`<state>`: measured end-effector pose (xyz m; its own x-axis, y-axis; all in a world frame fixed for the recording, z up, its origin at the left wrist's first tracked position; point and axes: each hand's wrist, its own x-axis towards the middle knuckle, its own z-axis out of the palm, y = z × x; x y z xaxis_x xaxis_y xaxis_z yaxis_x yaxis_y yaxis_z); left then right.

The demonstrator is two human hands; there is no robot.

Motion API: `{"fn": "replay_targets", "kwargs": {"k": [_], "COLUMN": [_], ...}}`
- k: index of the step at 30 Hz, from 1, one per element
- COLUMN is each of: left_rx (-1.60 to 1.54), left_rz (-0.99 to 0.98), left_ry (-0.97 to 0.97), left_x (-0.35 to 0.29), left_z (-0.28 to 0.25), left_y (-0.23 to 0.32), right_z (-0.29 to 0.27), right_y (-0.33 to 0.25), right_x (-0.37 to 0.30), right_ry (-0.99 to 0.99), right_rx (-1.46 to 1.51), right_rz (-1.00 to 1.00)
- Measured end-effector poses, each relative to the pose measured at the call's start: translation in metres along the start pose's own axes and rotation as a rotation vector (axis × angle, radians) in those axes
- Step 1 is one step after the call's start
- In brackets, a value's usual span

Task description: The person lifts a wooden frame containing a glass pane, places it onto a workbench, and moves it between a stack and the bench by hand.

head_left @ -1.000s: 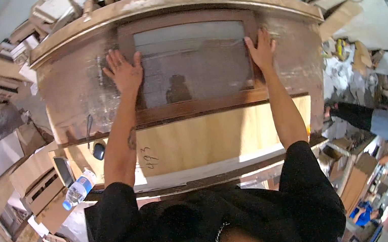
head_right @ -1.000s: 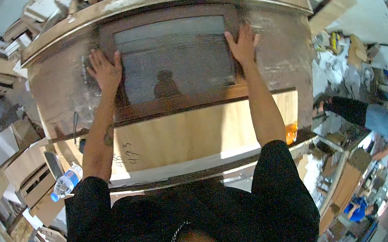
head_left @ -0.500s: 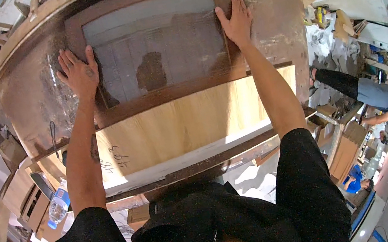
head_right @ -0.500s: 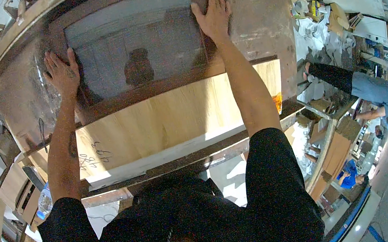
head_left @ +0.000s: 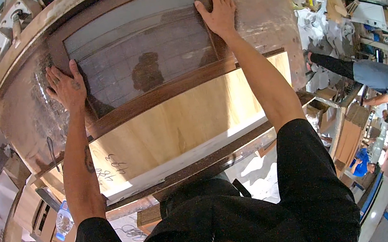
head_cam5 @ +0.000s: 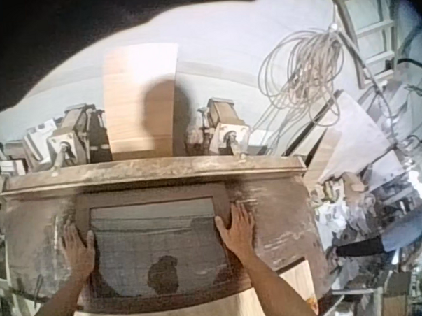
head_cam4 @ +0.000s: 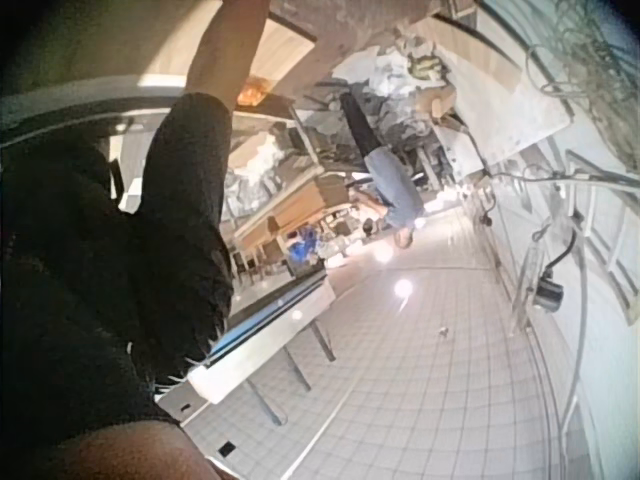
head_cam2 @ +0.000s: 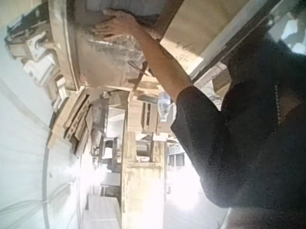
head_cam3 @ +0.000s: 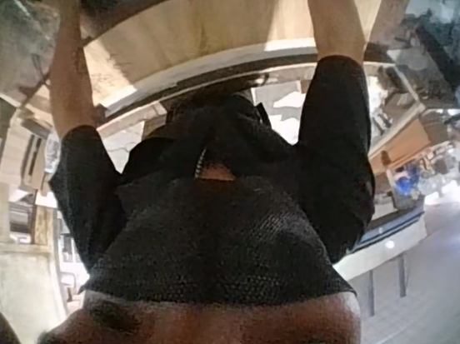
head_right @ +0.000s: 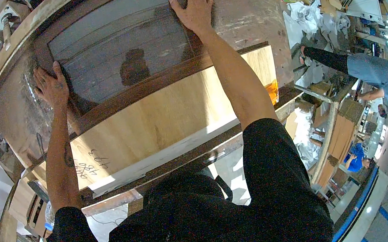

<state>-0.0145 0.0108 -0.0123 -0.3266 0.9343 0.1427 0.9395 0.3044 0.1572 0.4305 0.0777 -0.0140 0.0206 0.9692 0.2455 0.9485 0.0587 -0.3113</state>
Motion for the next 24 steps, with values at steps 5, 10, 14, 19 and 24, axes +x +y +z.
{"fn": "replay_targets", "kwargs": {"k": [5, 10, 14, 19, 24], "left_rx": [-0.018, -0.024, 0.035, 0.073, -0.069], "left_rz": [-0.001, 0.006, 0.019, -0.022, -0.007], "left_ry": [-0.002, -0.010, 0.015, -0.024, -0.028], "left_x": [0.000, 0.000, -0.001, 0.000, -0.006], "left_z": [0.003, -0.003, 0.001, 0.005, -0.003], "left_y": [0.000, 0.001, -0.006, 0.002, 0.006], "right_z": [0.000, -0.002, 0.002, -0.008, -0.006], "right_y": [0.001, -0.002, -0.003, -0.005, 0.002], "right_x": [0.000, 0.000, 0.000, 0.004, 0.000], "right_ry": [0.003, 0.015, 0.036, -0.019, -0.064], "right_rx": [-0.019, 0.026, -0.004, 0.000, -0.083], "right_rz": [-0.002, 0.009, -0.011, 0.029, 0.045]}}
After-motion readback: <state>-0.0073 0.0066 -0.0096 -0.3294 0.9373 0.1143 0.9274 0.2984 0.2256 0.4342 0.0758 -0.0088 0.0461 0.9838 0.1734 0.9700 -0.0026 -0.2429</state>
